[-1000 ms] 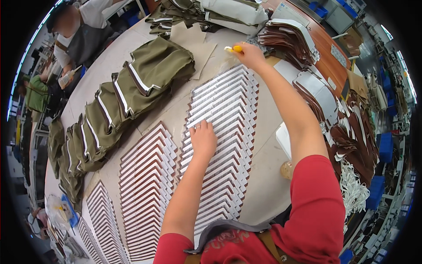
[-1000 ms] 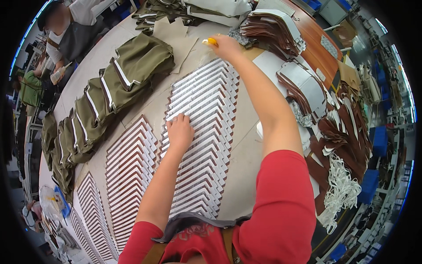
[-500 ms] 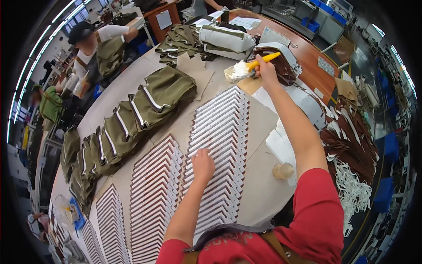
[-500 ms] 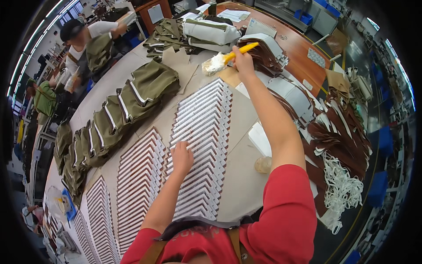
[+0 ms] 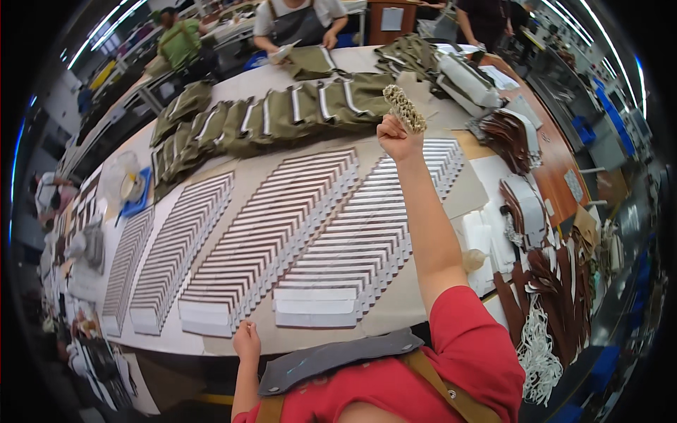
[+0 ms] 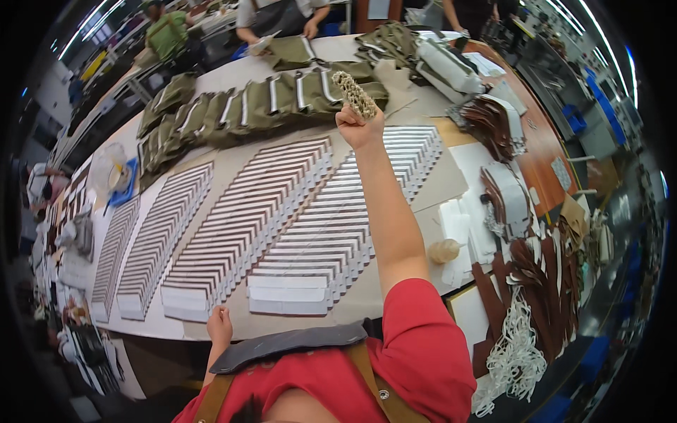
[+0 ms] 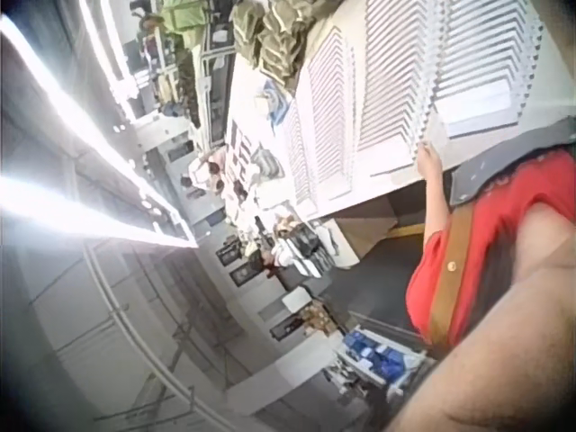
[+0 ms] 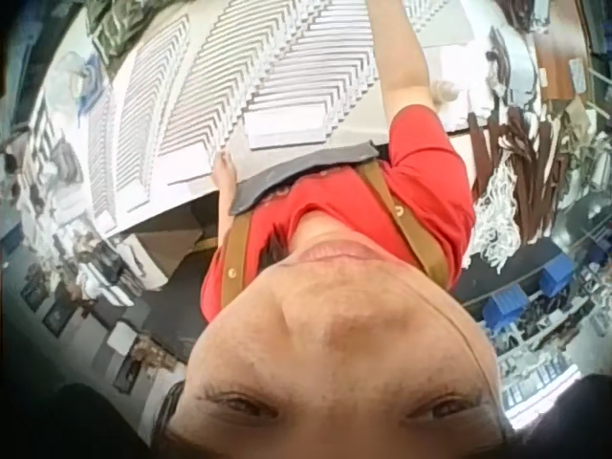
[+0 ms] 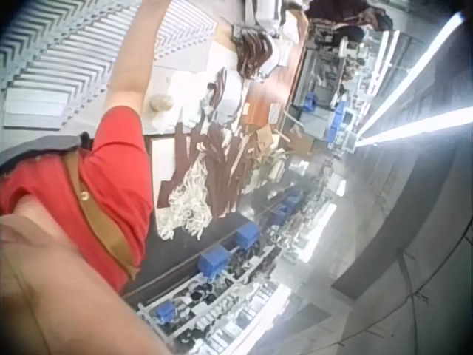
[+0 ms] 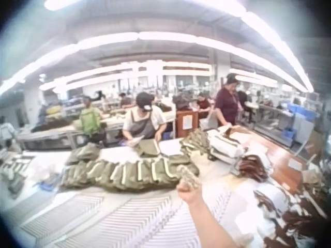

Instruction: The person aligns white paper templates onto brown leather pieces and presses them down. They then use a yellow brush to apply a white adhesive substance to the edges of the leather pieces in a repetitive assembly process.

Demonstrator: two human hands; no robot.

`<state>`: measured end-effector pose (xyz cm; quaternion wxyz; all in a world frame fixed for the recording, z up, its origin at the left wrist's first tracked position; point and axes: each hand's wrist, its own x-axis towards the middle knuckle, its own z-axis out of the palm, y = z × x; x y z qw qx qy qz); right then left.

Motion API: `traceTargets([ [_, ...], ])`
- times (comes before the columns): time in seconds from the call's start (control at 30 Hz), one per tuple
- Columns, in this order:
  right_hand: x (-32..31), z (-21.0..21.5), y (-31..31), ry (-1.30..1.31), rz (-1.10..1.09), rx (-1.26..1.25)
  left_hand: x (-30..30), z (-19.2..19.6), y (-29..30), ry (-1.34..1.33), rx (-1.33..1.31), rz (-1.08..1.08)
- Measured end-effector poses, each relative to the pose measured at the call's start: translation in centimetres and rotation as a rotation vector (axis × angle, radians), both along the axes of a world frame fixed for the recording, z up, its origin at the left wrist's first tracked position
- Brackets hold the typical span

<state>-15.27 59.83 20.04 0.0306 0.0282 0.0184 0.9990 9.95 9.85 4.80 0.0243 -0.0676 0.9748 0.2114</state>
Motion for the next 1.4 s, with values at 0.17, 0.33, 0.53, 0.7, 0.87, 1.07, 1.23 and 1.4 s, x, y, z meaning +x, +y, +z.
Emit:
traceTargets([
  [0.17,-0.5,-1.6,-14.2,-0.155,0.168,-0.014,3.3,-0.7,-5.9,0.068,0.164,0.106],
  [0.33,1.1,-5.9,-27.1,-0.364,0.131,0.125,-0.3,0.3,-12.3,0.12,0.242,0.028],
  [0.53,2.6,-10.1,-40.5,-0.51,0.411,0.101,-1.9,1.8,-22.0,0.172,0.472,0.042],
  [0.7,2.1,-10.3,-48.1,-0.561,0.607,0.15,-2.8,4.4,-22.6,0.197,0.642,0.031],
  [0.87,0.7,-9.1,-54.3,-0.426,0.757,0.016,-0.1,6.6,-22.2,0.109,0.597,0.018],
  [1.07,0.3,-9.0,-59.0,-0.437,0.765,-0.045,0.9,7.5,-24.0,0.004,0.546,0.069],
  [1.23,-0.9,-9.2,-61.6,-0.395,0.723,0.001,-1.4,6.5,-27.9,0.04,0.608,0.003],
  [1.4,-1.9,-10.7,-67.2,-0.469,0.611,0.0,-3.3,4.4,-36.0,-0.038,0.595,-0.117],
])
